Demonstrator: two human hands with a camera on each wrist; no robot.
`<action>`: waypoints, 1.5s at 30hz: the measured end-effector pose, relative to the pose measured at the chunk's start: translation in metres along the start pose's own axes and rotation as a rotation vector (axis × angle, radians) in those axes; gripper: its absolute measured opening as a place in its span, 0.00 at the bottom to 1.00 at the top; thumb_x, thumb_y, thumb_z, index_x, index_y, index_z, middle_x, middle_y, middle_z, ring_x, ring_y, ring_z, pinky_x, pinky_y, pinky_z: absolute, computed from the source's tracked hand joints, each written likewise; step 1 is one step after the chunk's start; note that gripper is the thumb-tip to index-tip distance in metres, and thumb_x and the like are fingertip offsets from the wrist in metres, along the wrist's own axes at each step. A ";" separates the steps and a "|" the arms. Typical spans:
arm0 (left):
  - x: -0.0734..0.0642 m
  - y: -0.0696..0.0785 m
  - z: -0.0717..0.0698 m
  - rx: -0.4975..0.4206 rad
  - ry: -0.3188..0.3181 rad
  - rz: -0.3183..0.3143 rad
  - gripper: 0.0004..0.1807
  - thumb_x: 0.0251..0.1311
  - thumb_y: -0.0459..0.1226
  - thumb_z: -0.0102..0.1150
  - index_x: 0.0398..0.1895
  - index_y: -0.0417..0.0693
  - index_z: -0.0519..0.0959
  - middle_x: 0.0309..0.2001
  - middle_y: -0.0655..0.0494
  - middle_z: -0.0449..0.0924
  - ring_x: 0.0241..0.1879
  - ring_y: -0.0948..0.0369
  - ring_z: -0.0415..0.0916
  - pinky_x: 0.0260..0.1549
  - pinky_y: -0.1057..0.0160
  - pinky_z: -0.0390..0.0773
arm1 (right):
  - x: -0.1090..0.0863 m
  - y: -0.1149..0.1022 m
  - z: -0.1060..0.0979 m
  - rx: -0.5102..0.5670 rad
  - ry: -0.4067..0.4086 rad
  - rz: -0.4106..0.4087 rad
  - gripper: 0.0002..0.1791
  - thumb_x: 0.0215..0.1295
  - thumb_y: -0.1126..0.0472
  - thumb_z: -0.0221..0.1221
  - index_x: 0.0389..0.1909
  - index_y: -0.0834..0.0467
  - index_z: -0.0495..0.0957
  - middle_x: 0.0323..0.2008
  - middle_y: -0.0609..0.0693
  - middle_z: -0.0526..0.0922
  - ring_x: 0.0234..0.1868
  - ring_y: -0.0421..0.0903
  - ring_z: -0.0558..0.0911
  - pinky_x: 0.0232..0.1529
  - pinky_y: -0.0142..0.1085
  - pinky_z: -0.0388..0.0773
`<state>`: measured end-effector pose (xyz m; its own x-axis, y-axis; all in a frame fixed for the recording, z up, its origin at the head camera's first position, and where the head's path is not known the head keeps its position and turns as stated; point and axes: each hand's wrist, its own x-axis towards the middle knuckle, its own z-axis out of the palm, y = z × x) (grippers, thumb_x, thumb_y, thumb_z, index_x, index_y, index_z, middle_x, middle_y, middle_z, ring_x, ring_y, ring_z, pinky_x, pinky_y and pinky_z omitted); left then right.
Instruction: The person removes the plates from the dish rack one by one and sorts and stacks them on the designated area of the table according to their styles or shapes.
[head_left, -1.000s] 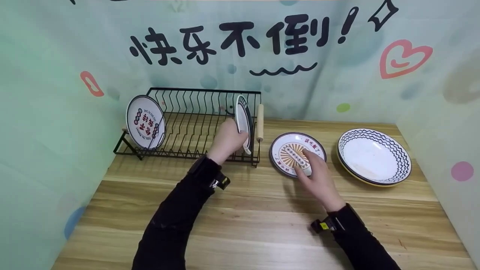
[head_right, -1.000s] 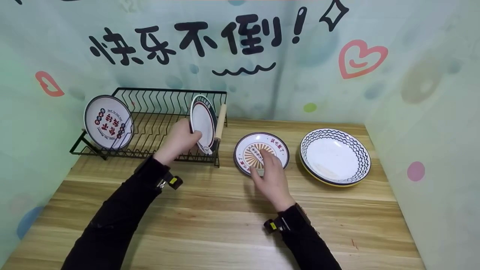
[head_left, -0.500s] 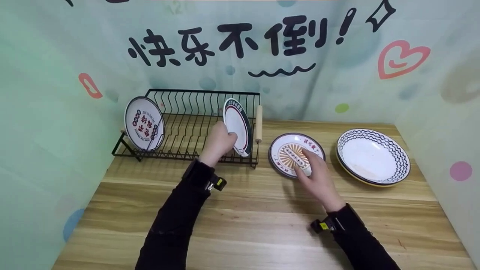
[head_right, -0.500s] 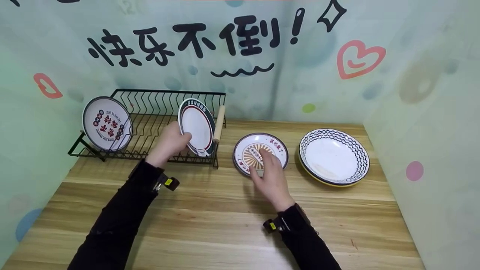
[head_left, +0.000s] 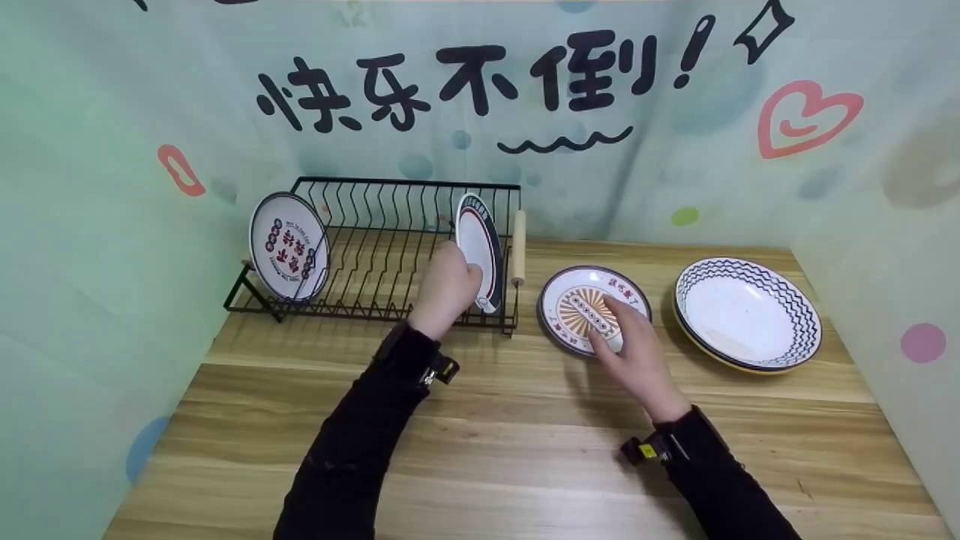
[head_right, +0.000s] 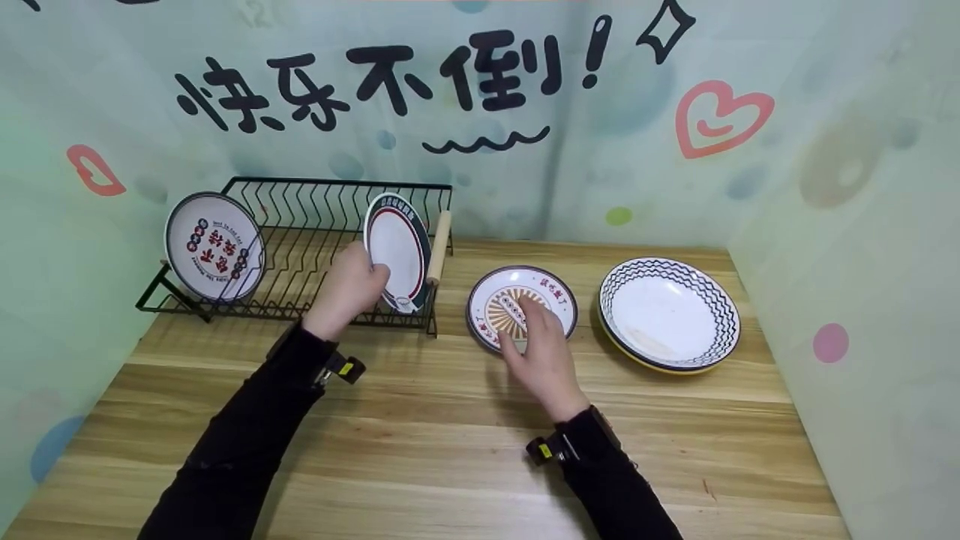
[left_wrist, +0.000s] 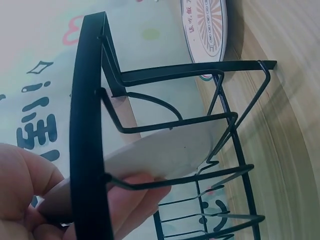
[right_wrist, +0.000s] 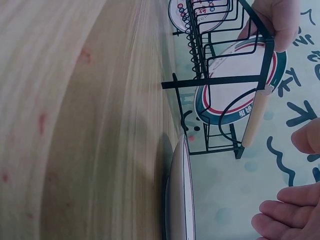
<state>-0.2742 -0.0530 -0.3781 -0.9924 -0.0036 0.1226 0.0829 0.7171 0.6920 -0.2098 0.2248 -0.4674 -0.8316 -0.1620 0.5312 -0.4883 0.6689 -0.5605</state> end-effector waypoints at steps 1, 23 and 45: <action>0.000 0.000 0.000 0.000 0.005 0.002 0.15 0.62 0.31 0.49 0.47 0.28 0.72 0.39 0.42 0.78 0.34 0.50 0.78 0.28 0.55 0.81 | 0.000 0.000 0.000 0.000 0.000 0.001 0.33 0.61 0.63 0.65 0.64 0.73 0.67 0.60 0.72 0.73 0.62 0.67 0.70 0.67 0.56 0.62; -0.001 0.004 -0.001 -0.029 0.103 0.029 0.15 0.64 0.31 0.46 0.48 0.26 0.70 0.34 0.42 0.79 0.28 0.52 0.78 0.22 0.56 0.79 | 0.009 -0.010 -0.001 0.014 -0.007 0.009 0.32 0.62 0.64 0.64 0.64 0.72 0.67 0.61 0.69 0.72 0.63 0.65 0.69 0.68 0.55 0.60; -0.019 -0.006 -0.028 -0.251 0.266 0.114 0.13 0.61 0.28 0.44 0.45 0.26 0.71 0.32 0.43 0.75 0.27 0.53 0.70 0.25 0.54 0.75 | 0.021 -0.018 -0.004 0.057 0.076 -0.068 0.29 0.62 0.66 0.63 0.63 0.72 0.69 0.59 0.69 0.74 0.62 0.65 0.70 0.67 0.55 0.61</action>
<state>-0.2535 -0.0773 -0.3647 -0.9202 -0.1381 0.3662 0.2436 0.5303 0.8121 -0.2173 0.2119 -0.4437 -0.7745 -0.1484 0.6149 -0.5590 0.6156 -0.5555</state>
